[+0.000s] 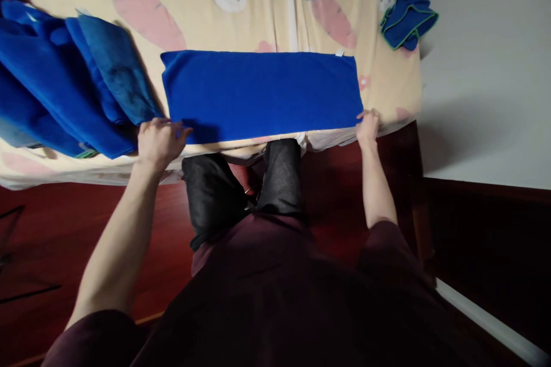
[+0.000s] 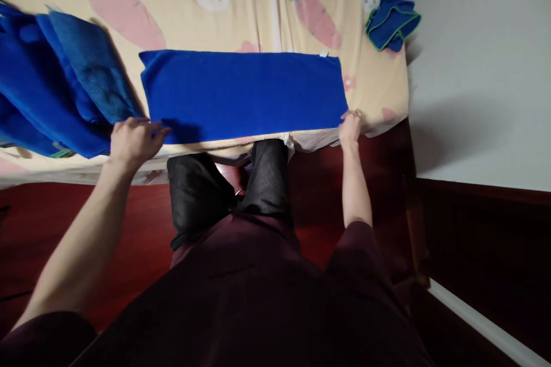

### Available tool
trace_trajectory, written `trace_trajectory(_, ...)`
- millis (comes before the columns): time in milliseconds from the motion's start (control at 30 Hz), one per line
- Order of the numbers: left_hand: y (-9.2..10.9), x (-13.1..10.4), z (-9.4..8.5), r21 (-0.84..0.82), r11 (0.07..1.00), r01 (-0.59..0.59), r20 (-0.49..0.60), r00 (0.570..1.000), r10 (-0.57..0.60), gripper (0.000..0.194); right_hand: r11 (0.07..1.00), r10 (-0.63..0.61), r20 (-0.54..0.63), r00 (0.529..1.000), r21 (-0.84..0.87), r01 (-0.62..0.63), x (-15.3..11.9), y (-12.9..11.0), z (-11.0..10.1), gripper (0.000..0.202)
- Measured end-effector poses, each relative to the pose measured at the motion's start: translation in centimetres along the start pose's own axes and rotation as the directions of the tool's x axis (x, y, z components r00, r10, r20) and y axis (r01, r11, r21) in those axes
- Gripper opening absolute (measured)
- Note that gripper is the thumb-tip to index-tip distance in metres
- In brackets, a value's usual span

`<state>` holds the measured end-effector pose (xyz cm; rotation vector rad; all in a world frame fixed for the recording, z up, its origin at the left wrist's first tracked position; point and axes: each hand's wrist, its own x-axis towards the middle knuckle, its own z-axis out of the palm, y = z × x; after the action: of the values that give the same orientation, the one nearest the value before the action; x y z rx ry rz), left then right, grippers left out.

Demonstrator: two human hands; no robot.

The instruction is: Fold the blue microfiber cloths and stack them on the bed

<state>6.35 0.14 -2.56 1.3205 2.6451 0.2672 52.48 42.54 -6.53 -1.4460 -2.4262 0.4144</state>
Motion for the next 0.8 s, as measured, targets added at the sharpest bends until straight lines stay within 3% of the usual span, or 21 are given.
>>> trace_trajectory(67,2.8,2.7,-0.6,-0.115,0.991,-0.072,-0.082,0.995,0.063,0.055,0.997,-0.046,-0.032,0.998,0.054,0.047,1.1,-5.8,1.6,0.022)
trace_trajectory(133,5.9,5.4,-0.1,-0.201,0.968,-0.15,-0.15,0.981,0.12,0.057,0.976,-0.177,0.042,0.983,0.135,0.17,1.8,-13.6,3.9,0.029)
trace_trajectory(233,9.4,8.0,2.6,-0.279,0.942,-0.186,-0.169,0.975,0.143,0.062,0.911,-0.386,0.15,0.91,0.216,0.351,1.0,-25.7,8.3,0.04)
trace_trajectory(333,10.4,8.2,6.3,-0.347,0.936,-0.067,-0.136,0.991,0.021,0.065,0.869,-0.489,0.227,0.842,0.208,0.449,-1.4,-33.5,13.3,0.053)
trace_trajectory(400,10.1,7.6,8.2,-0.33,0.944,-0.019,-0.15,0.988,-0.032,0.067,0.891,-0.453,0.266,0.851,0.159,0.425,-3.1,-35.3,16.1,0.051)
trace_trajectory(533,9.4,6.8,9.4,-0.278,0.96,-0.017,-0.198,0.979,-0.04,0.067,0.892,-0.449,0.193,0.872,0.149,0.426,-4.8,-34.4,18.8,0.051)
trace_trajectory(700,9.7,7.3,8.9,-0.298,0.954,-0.002,-0.216,0.974,-0.065,0.065,0.872,-0.42,0.184,0.889,0.352,0.339,-3.8,-32.7,18.1,0.064)
trace_trajectory(800,9.7,7.3,9.0,-0.282,0.96,0.008,-0.212,0.975,-0.071,0.063,0.842,-0.38,0.15,0.913,0.465,0.274,-2.8,-30.1,16.9,0.061)
